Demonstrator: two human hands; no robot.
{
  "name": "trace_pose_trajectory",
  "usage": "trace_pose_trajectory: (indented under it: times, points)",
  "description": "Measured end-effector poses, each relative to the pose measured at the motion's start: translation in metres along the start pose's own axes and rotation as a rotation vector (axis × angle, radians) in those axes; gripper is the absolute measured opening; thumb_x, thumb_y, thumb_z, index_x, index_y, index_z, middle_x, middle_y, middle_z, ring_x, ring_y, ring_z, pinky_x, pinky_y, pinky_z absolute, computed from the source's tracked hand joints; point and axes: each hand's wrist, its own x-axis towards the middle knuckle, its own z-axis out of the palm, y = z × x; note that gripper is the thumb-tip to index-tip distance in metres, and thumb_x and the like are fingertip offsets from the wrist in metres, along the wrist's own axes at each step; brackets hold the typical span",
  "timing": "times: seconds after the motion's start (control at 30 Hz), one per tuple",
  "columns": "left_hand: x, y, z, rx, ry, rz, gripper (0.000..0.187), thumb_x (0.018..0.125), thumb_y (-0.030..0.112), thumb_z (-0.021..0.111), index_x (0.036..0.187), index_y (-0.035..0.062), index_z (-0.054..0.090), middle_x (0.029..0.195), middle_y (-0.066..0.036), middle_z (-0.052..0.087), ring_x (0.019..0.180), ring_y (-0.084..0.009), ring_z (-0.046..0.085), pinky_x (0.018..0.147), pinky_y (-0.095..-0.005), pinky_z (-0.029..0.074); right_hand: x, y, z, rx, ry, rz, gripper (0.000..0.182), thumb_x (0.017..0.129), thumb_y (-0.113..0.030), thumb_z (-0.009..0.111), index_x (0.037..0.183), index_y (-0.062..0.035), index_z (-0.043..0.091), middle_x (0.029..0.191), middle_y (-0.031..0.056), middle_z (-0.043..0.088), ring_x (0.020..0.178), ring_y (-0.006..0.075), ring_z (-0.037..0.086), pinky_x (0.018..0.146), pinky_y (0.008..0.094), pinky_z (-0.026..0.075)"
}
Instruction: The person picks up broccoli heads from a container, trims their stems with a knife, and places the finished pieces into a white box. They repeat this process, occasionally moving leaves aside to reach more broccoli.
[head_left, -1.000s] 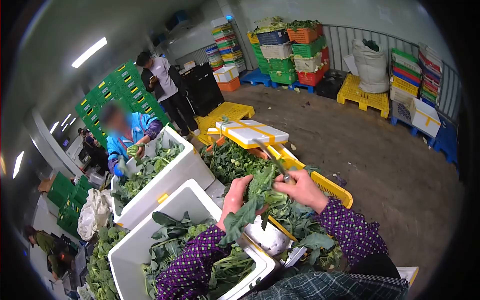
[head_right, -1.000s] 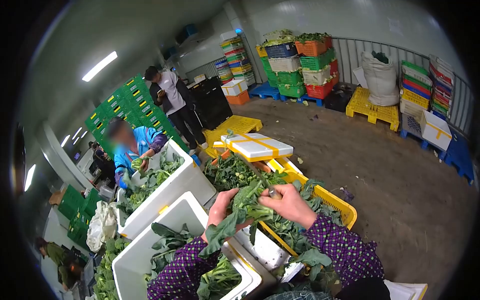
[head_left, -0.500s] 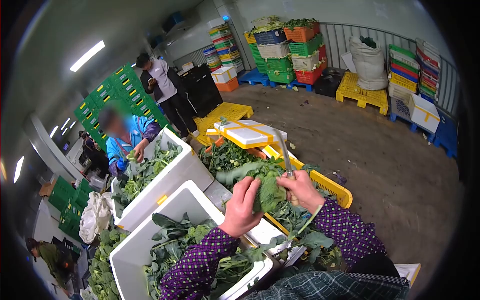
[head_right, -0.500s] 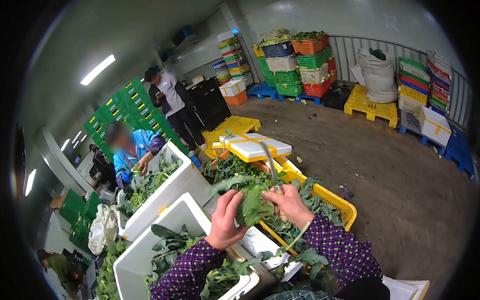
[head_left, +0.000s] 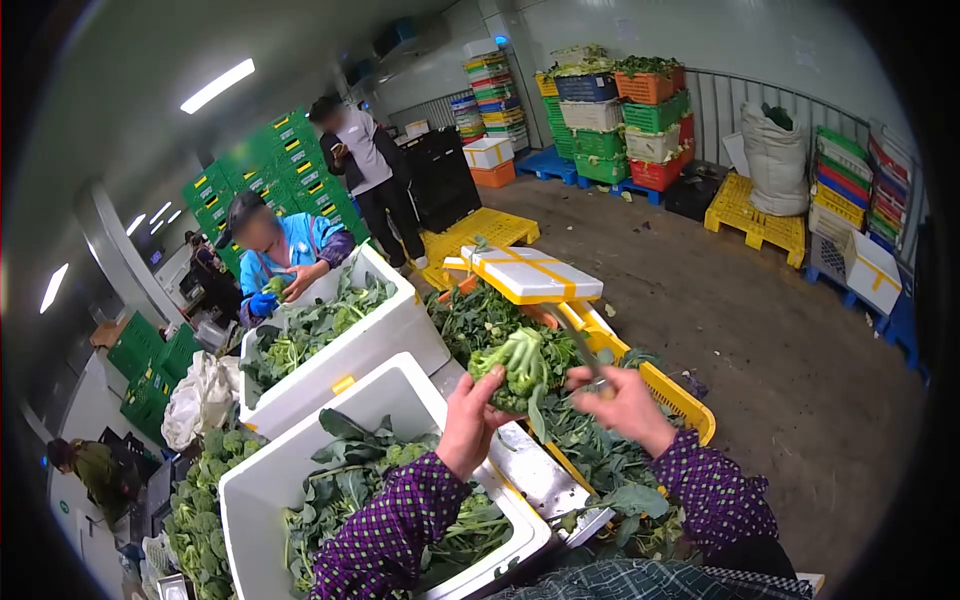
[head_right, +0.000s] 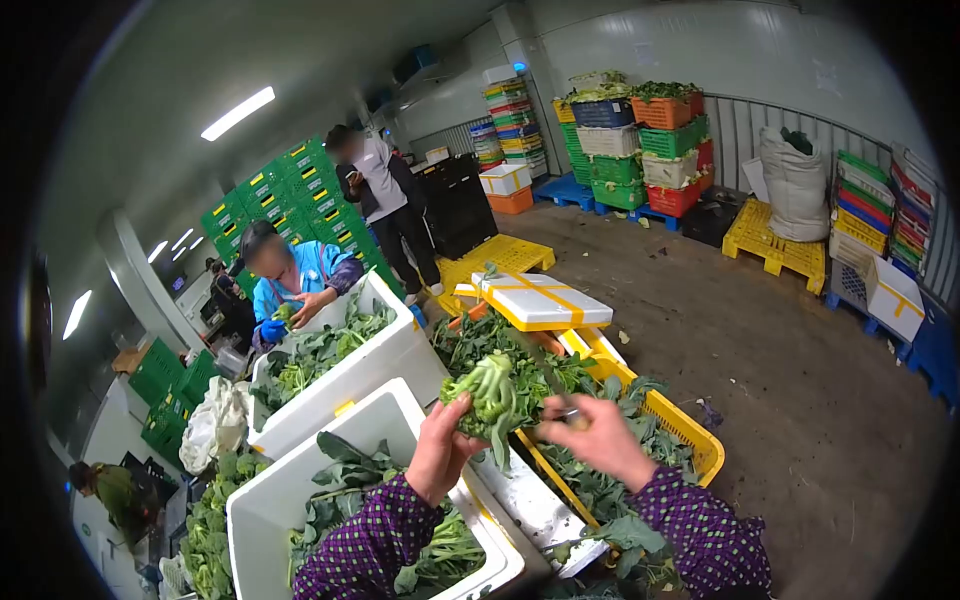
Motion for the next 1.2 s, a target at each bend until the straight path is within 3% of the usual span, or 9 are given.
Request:
trace_pose_trajectory:
  times: [0.07,0.2,0.33,0.47,0.67,0.73,0.83,0.97,1.2]
  points:
    - [-0.007,-0.003,0.015,0.075,0.059,0.059,0.046,0.089,0.019,0.063,0.125,-0.0003,0.042,0.115,-0.013,0.057,0.098,-0.022,0.063,0.074,-0.0383,0.058,0.005,-0.002,0.023,0.049,0.004,-0.255,0.03,0.081,-0.023,0.073,0.098,0.0006,0.065,0.077,-0.0009,0.064,0.052,0.0034,0.049,0.05,0.0205,0.042]
    - [-0.018,0.01,0.003,0.309,0.029,0.062,0.045,0.086,0.012,0.063,0.126,-0.0014,0.047,0.116,-0.01,0.06,0.1,-0.0179,0.062,0.082,-0.0323,0.053,0.01,-0.001,0.016,0.192,-0.09,0.056,0.021,0.081,-0.017,0.072,0.086,0.0016,0.064,0.065,-0.002,0.06,0.055,0.0061,0.048,0.053,0.0258,0.043]
    - [-0.032,0.014,-0.019,0.527,0.082,0.125,0.056,0.073,0.009,0.073,0.124,0.0009,0.051,0.11,-0.01,0.061,0.096,-0.0183,0.061,0.084,-0.0309,0.05,0.047,0.058,0.001,-0.294,0.469,-0.282,0.017,0.081,-0.013,0.069,0.082,0.0029,0.063,0.059,-0.0025,0.056,0.05,0.0063,0.05,0.046,0.027,0.04]
    - [-0.045,0.023,-0.015,1.131,0.203,0.515,0.074,0.06,0.021,0.081,0.125,0.0031,0.05,0.111,-0.015,0.054,0.104,-0.0279,0.056,0.087,-0.0363,0.048,0.025,0.031,0.006,0.109,0.041,0.091,0.042,0.086,-0.018,0.067,0.12,0.0003,0.052,0.074,0.0019,0.058,0.047,0.0068,0.051,0.041,0.0202,0.041]
    - [-0.056,0.01,0.009,0.882,-0.143,0.661,0.09,0.06,0.017,0.087,0.135,0.0046,0.039,0.133,-0.013,0.039,0.124,-0.0247,0.044,0.099,-0.037,0.044,0.015,0.098,0.028,1.283,-0.309,0.247,0.034,0.095,-0.028,0.046,0.116,-0.0029,0.053,0.084,0.007,0.061,0.044,0.0122,0.045,0.042,0.0317,0.039]
    - [-0.061,0.007,0.006,0.732,-0.183,0.636,0.088,0.063,0.013,0.086,0.136,0.0057,0.038,0.138,-0.013,0.034,0.129,-0.0245,0.04,0.102,-0.0394,0.043,0.016,0.097,0.023,1.233,-0.332,0.312,0.05,0.093,-0.052,0.039,0.114,-0.0101,0.055,0.094,0.0064,0.064,0.059,0.0168,0.058,0.048,0.0346,0.047]
    - [-0.062,0.0,0.003,0.84,-0.156,0.66,0.087,0.064,0.015,0.085,0.136,0.0044,0.038,0.136,-0.015,0.037,0.126,-0.0262,0.042,0.1,-0.039,0.045,0.007,0.059,0.043,1.07,-0.101,0.295,0.056,0.093,-0.051,0.04,0.125,-0.0075,0.05,0.114,0.011,0.061,0.088,0.0234,0.064,0.069,0.0383,0.055]
    - [-0.072,0.002,0.006,0.92,-0.159,0.72,0.085,0.064,0.014,0.082,0.135,0.0013,0.036,0.133,-0.018,0.041,0.121,-0.0309,0.046,0.096,-0.0379,0.046,0.008,0.077,0.047,0.977,-0.358,0.078,0.06,0.096,-0.046,0.035,0.137,-0.0027,0.039,0.134,0.0171,0.048,0.12,0.0309,0.051,0.102,0.048,0.042]
    - [-0.091,0.009,-0.01,1.072,-0.072,0.869,0.095,0.056,0.015,0.081,0.137,0.0006,0.033,0.136,-0.023,0.038,0.125,-0.0407,0.041,0.105,-0.0422,0.038,0.005,0.07,0.06,0.927,-0.304,0.152,0.048,0.094,-0.026,0.051,0.132,0.0017,0.043,0.125,0.0165,0.055,0.11,0.0285,0.059,0.094,0.0416,0.049]
